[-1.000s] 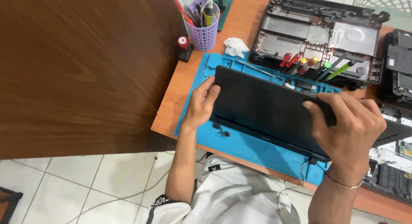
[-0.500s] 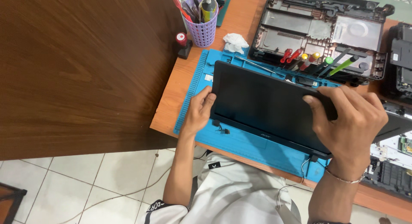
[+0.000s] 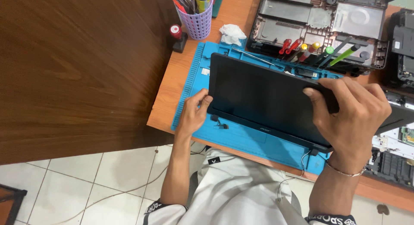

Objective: The person removes the screen bezel and internal components of a laptop by hand and using a screwdriver at a repair bench.

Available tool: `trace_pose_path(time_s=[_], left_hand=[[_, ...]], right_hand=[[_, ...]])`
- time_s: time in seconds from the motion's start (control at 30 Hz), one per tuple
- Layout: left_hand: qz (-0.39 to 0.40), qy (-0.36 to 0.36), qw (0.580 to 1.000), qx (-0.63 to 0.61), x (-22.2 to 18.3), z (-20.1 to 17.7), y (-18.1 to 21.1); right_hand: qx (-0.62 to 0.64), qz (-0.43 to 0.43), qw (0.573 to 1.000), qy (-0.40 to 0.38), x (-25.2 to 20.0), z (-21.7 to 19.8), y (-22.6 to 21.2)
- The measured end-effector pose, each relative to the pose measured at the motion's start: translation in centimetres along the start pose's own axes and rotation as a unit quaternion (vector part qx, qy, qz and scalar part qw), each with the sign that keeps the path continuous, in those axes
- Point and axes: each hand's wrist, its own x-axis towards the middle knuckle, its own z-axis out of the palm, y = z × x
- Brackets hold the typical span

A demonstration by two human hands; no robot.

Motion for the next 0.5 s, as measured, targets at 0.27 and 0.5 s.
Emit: trace_pose_path(time_s=[0.27, 0.5], left_hand=[[-0.046, -0.022, 0.999, 0.005, -1.2, -0.4, 1.3], [-0.019, 0.005, 1.0, 0.002, -1.9, 0.1, 0.8]], right_hand=[[-0.006, 0.005, 1.0, -0.005, -0.1, 0.0, 0.1], [-0.027, -0.01, 1.0, -0.004, -0.7, -0.9, -0.5]])
